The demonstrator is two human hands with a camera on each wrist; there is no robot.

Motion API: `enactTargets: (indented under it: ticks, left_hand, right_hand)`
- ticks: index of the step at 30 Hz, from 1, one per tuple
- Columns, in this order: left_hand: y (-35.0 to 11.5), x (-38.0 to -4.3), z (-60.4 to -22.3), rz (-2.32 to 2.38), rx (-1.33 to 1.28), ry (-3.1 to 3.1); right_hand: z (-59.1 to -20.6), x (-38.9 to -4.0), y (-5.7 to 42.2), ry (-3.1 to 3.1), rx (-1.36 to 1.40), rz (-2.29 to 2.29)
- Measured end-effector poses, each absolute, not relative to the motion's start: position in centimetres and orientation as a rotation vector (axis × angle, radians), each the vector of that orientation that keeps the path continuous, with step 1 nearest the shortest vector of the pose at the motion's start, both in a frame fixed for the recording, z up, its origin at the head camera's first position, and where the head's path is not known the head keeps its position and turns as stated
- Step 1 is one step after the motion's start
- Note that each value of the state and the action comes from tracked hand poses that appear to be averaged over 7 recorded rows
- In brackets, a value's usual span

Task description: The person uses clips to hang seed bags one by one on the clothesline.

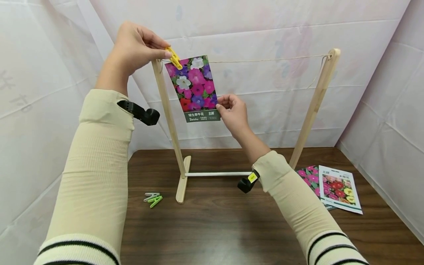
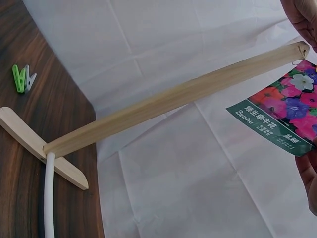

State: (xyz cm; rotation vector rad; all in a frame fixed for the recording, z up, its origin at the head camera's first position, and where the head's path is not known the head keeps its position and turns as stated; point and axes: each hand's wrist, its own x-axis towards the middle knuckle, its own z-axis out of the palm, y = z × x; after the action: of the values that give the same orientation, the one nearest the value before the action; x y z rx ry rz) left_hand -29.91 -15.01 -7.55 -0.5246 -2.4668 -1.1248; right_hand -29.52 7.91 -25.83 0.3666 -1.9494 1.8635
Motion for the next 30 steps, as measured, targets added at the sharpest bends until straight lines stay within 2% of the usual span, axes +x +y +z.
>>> enactTargets:
  ticks: [19,30]
  left_hand:
    - [-15.0,-29.8,-7.5,-1.120,-0.502,-2.534]
    - [-16.1,-29.4,-8.1,-1.400,-0.466,-2.355]
  right_hand:
    - [-26.2,-29.9,7.9,-1.969,0.366,1.897]
    - [-27.0,-30.0,7.7,-2.027,0.396,1.894]
